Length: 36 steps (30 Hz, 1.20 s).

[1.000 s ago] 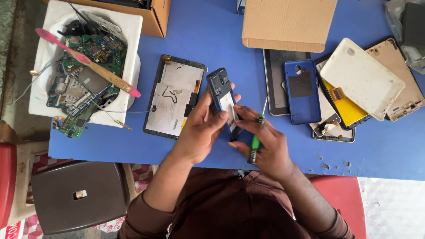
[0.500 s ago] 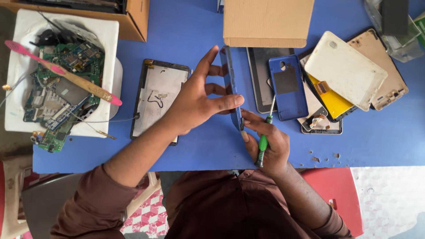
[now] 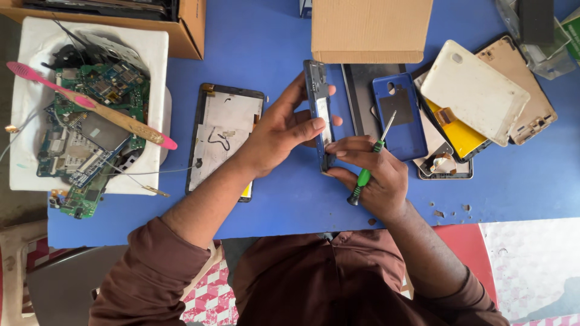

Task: The person removes the back cover of a blue smartphone, then uses a screwdriver to unscrew and detach internal components. The person continues to manipulate the phone's internals with the screwdriver while other disassembled phone parts remain on the table.

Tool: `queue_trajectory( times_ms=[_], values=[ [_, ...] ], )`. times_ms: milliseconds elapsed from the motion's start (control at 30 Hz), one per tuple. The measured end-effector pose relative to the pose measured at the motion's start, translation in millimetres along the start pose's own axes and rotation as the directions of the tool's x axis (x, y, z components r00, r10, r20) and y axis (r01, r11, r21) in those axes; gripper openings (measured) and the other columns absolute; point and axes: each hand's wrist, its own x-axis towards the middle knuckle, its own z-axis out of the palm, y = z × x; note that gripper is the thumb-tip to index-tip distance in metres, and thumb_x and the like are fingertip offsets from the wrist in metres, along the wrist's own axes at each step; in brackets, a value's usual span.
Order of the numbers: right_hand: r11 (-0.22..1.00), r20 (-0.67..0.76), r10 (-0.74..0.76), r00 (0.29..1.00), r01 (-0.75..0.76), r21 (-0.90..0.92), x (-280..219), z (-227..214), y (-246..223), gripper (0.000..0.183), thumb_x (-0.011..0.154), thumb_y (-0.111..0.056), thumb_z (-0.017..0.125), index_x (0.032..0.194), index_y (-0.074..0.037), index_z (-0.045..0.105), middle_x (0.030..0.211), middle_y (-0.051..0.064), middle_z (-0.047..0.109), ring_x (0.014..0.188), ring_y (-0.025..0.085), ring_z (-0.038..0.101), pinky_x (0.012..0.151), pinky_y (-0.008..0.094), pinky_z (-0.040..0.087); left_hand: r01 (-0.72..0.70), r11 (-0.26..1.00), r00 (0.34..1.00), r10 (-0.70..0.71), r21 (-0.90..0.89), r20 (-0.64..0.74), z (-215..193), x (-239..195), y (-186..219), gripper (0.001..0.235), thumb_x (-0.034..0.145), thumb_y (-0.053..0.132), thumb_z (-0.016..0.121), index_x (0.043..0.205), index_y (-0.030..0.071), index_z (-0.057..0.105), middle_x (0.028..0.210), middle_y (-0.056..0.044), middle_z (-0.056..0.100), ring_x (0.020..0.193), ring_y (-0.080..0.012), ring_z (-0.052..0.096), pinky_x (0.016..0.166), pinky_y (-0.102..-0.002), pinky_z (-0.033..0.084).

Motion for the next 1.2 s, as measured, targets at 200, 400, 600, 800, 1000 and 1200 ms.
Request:
queue_trajectory(
  times_ms=[200,400,600,800,1000,1200],
  values=[
    [0.998,-0.022,-0.061,0.998,0.061,0.006,-5,1,7,0.039,0.084,-0.008,0.087,0.109,-0.004,0.057,0.11,0.014,0.072,0.108,0.028,0.075,0.087,0.036,0.064,0.003,0.997,0.999,0.001,-0.073,0.05,2,0,-3,0.067,0.107,0.023,0.054,0.164,0.012,0.021,0.16,-0.006,0.047,0.137,-0.0234,0.06,0.105,-0.041,0.058],
    [0.991,0.005,-0.131,0.991,0.131,-0.013,-7,5,11,0.04,0.081,-0.008,0.089,0.108,-0.004,0.06,0.107,0.012,0.073,0.102,0.025,0.073,0.079,0.034,0.062,-0.046,0.999,0.994,0.047,-0.017,0.094,4,-1,-12,0.058,0.112,0.02,0.049,0.165,0.007,0.03,0.162,-0.01,0.049,0.137,-0.024,0.061,0.124,-0.043,0.045],
    [0.991,0.038,-0.133,0.99,0.133,-0.009,-11,3,11,0.044,0.079,-0.014,0.09,0.11,-0.005,0.06,0.107,0.012,0.072,0.102,0.026,0.072,0.081,0.037,0.06,-0.009,0.996,0.995,0.001,0.089,0.097,5,-1,-23,0.064,0.113,0.024,0.051,0.166,0.007,0.02,0.16,-0.012,0.048,0.139,-0.0234,0.059,0.12,-0.042,0.05],
    [0.994,0.034,-0.107,0.994,0.108,-0.031,-14,5,11,0.043,0.081,-0.011,0.091,0.11,-0.006,0.06,0.106,0.011,0.071,0.104,0.026,0.072,0.083,0.037,0.062,-0.068,0.981,0.995,0.054,0.183,0.083,8,-1,-26,0.078,0.11,0.031,0.059,0.168,0.007,0.012,0.165,-0.012,0.042,0.143,-0.0229,0.058,0.117,-0.04,0.055],
    [0.995,0.035,-0.099,0.994,0.099,-0.003,-15,4,9,0.042,0.084,-0.002,0.088,0.111,-0.001,0.056,0.11,0.015,0.068,0.109,0.031,0.072,0.09,0.042,0.062,-0.036,0.966,0.999,0.045,0.257,-0.03,8,2,-20,0.105,0.095,0.045,0.073,0.168,0.011,0.006,0.159,-0.014,0.044,0.134,-0.0229,0.062,0.105,-0.04,0.064],
    [0.997,0.056,-0.073,0.996,0.073,0.005,-19,4,9,0.044,0.088,0.002,0.083,0.118,0.0,0.052,0.114,0.02,0.066,0.109,0.032,0.072,0.094,0.042,0.064,-0.082,0.935,0.988,0.122,0.344,-0.096,9,1,-11,0.108,0.088,0.036,0.086,0.166,0.011,0.016,0.156,-0.018,0.046,0.123,-0.0231,0.069,0.086,-0.035,0.071]
  ],
)
